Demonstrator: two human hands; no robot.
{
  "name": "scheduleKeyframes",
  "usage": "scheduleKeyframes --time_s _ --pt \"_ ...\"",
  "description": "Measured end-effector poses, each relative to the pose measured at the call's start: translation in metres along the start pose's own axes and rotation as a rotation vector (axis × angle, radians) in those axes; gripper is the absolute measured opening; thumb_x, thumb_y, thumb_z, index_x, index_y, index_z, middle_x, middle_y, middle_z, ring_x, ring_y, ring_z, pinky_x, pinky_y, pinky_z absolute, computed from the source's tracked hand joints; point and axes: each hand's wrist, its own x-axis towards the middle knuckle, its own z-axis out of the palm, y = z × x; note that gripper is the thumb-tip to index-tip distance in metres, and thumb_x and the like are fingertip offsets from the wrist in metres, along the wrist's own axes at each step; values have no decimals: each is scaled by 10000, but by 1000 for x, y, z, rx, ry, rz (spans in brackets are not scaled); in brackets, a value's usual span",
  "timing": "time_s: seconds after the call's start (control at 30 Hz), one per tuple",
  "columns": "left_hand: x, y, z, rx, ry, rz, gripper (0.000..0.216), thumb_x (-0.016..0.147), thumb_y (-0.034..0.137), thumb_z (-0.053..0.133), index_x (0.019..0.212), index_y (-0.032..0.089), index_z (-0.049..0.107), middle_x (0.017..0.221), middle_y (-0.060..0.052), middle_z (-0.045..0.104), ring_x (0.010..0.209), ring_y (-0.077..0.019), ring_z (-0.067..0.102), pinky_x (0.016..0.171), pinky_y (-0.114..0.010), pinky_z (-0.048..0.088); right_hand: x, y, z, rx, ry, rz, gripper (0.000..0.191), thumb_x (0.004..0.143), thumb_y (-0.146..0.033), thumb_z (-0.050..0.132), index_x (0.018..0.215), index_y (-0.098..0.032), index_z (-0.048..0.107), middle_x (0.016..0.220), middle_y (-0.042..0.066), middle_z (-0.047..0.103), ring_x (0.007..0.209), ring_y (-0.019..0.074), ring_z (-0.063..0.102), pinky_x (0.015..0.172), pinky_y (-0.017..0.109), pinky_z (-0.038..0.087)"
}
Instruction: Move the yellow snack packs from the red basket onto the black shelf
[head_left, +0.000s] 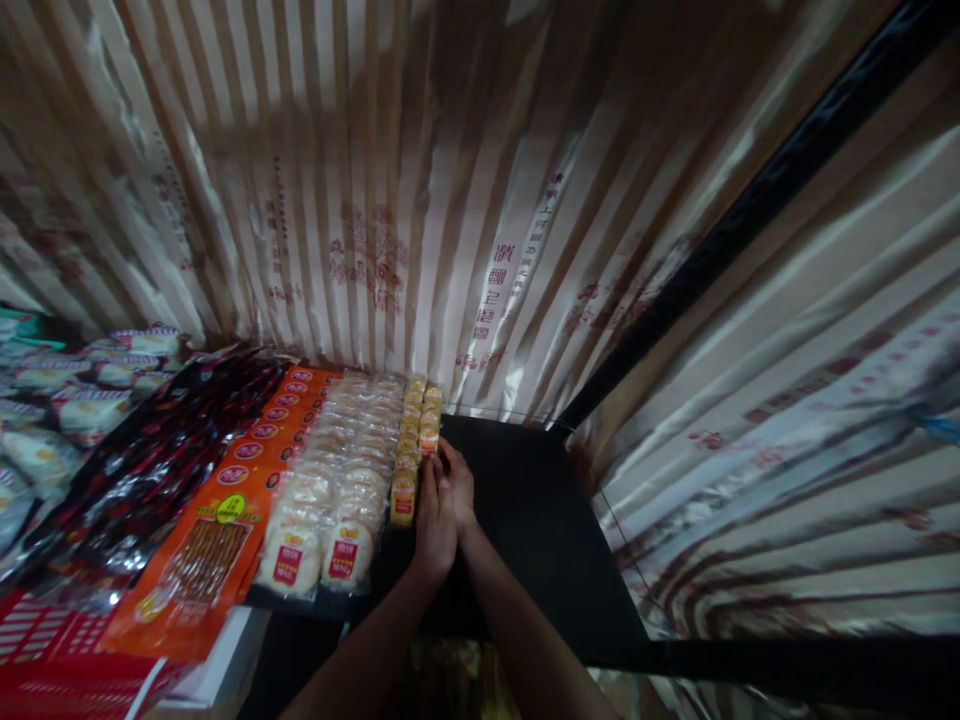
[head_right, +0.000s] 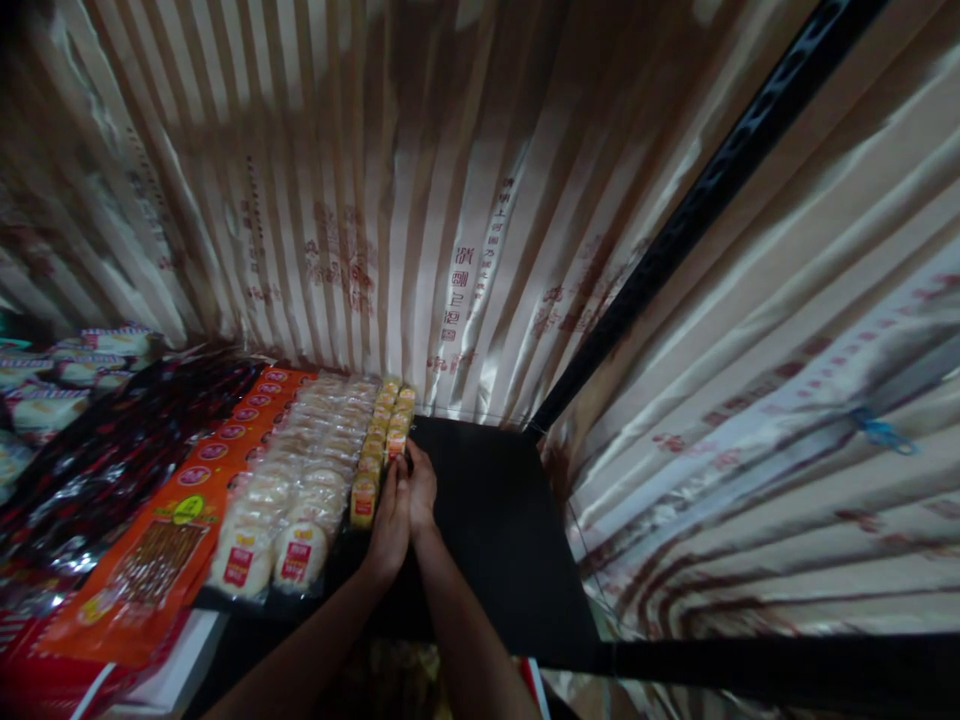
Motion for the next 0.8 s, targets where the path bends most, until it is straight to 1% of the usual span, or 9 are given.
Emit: scheduleKeyframes --time_s 0.17,0.3,0.43,0.53,0.67,0.8 --pt "1 -3 2 -13 15 1 513 917 289 280 1381 73 309 1481 -129 266 1376 -188 214 1151 -351 141 -3 -2 -5 9 -10 -29 386 787 -296 480 1145 -216 600 1144 57 637 1040 199 583 957 360 434" --pt "-15 -3 0 54 42 47 480 910 275 297 1338 73 377 1439 -150 351 1342 -202 311 1132 -376 225 -25 -7 -14 -35 7 6 394 756 -234 476 1121 -170 611 1163 90 620 1069 206 559 969 358 420" --pt "-45 -5 -5 179 32 60 420 909 297 306 1251 133 487 1331 -118 504 1254 -182 443 1088 -351 317 -64 -9 -25 -37 38 61 400 743 -198 438 1098 -166 620 1133 94 624 1026 200 568 928 342 444" --pt "-70 -9 -12 266 7 147 396 904 293 304 1188 148 538 1231 -103 581 1173 -172 510 1047 -332 369 -94 -12 -34 -18 41 67 385 739 -185 412 1046 -159 643 1070 96 640 975 196 580 902 339 454" --pt "-101 -16 -23 373 -33 324 383 901 291 299 1129 153 574 1148 -107 614 1109 -186 534 1017 -352 394 -129 -20 -44 28 39 54 385 749 -173 382 1022 -180 653 1020 68 655 951 176 586 898 319 457" --pt "-135 -25 -39 426 -146 435 379 906 278 287 1128 152 568 1139 -114 610 1096 -201 528 1010 -383 391 -170 -28 -54 40 -8 43 411 749 -144 363 1040 -197 648 991 46 671 944 170 595 897 320 464"
